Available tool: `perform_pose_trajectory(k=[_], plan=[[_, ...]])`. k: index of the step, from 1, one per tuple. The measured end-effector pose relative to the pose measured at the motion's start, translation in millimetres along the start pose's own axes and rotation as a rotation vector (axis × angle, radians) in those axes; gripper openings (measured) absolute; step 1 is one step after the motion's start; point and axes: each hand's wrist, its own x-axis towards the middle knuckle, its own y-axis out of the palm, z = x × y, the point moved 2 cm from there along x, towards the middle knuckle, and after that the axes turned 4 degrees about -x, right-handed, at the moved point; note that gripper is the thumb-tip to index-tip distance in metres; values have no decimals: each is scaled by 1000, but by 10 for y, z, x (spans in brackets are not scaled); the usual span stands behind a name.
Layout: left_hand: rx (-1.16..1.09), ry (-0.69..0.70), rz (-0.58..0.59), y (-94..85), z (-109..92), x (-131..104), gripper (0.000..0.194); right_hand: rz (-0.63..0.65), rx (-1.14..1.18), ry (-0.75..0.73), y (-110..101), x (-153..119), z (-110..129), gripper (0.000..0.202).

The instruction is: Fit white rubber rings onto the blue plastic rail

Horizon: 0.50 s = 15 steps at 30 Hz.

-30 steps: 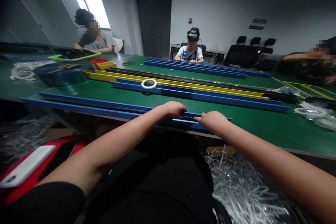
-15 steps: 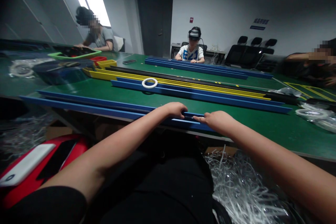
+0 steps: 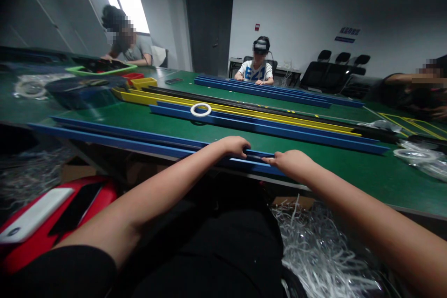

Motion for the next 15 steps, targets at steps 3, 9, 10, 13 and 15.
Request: perform_pose_trajectory(k=[3, 9, 10, 13, 15], plan=[[-8, -1, 5, -6, -4, -6, 36, 14, -8, 14, 9, 33, 34, 60], [-12, -15, 3, -4, -18, -10, 35, 20, -57, 1, -12, 43, 80, 62], [-11, -12, 1, -3, -16, -9, 35, 23, -55, -6, -17, 44, 79, 62], [-9, -8, -3, -2, -6, -5, 36, 24, -39, -18, -24, 52, 71, 59], [-8, -10, -4, -3, -2, -2, 36, 23, -33, -5, -19, 56, 66, 58]])
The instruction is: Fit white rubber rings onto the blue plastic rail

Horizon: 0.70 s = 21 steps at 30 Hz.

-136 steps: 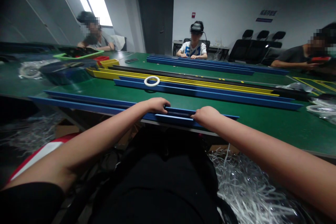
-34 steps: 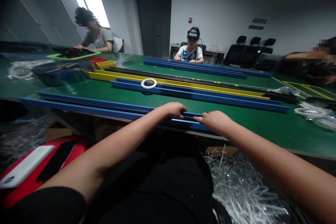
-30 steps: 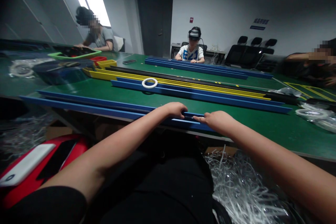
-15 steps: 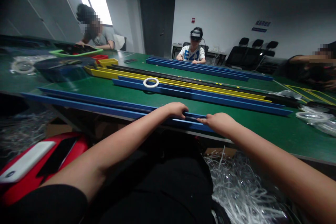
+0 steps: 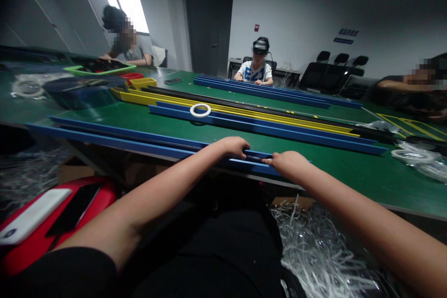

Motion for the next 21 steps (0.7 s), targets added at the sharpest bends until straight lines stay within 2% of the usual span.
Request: perform_pose_trajectory(k=[6, 11, 21], plan=[[20, -7, 6, 2, -31, -5, 35, -4, 7, 25, 11, 8, 19, 56], [107, 44, -3, 8, -71, 7, 31, 1, -3, 34, -29, 22, 46, 55], [142, 96, -2, 25, -246, 208, 30, 4, -46, 18, -37, 21, 57, 54]])
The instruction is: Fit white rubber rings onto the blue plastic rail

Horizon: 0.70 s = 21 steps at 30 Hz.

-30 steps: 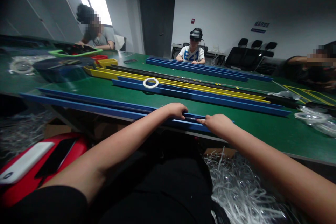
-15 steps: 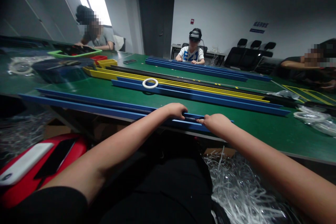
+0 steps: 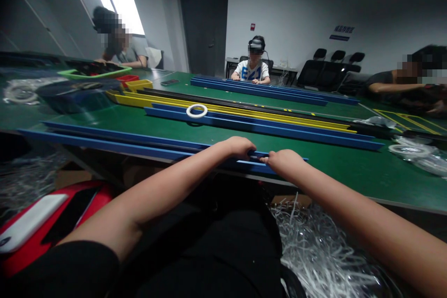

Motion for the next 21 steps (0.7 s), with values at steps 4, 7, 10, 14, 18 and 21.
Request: perform_pose_trajectory(k=[4, 7, 10, 14, 18, 21], plan=[[-24, -8, -4, 2, -66, 66, 28, 3, -4, 3, 16, 5, -4, 57], [-64, -33, 15, 3, -65, 76, 28, 0, 10, 10, 21, 5, -9, 55], [-83, -30, 12, 11, -38, 60, 27, -9, 25, 15, 17, 2, -14, 56], [-54, 17, -30, 48, 7, 27, 23, 0, 56, 19, 7, 0, -18, 54], [-31, 73, -60, 83, 31, 17, 23, 10, 44, 13, -14, -12, -25, 56], [-24, 95, -61, 82, 51, -6, 24, 13, 37, -1, -40, -26, -32, 59]])
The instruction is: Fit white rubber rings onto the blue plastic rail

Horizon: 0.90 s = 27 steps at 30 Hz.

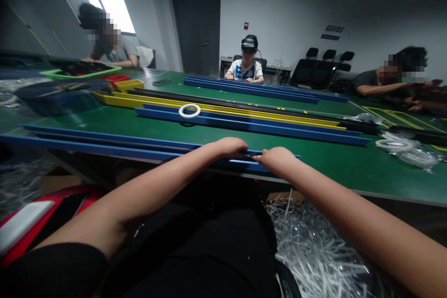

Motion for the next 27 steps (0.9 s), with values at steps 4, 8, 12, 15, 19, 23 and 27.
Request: perform_pose_trajectory(k=[4, 8, 12, 15, 19, 23, 27], plan=[[-5, -3, 29, -38, 71, -142, 22, -29, 27, -42, -89, 9, 38, 63], [-36, -19, 38, -87, 219, -415, 22, -81, 75, -95, -267, 76, 162, 63], [-50, -27, 21, -124, 398, -689, 22, -150, 133, -154, -431, 165, 250, 61], [-42, -80, 22, -136, 503, -816, 24, -180, 157, -166, -453, 212, 223, 64], [-58, -131, 21, -134, 551, -869, 28, -171, 170, -175, -396, 220, 158, 64], [-87, -118, 15, -122, 554, -869, 32, -162, 222, -216, -376, 225, 151, 64], [-93, -115, 11, -126, 560, -873, 36, -109, 220, -191, -438, 272, 158, 59]])
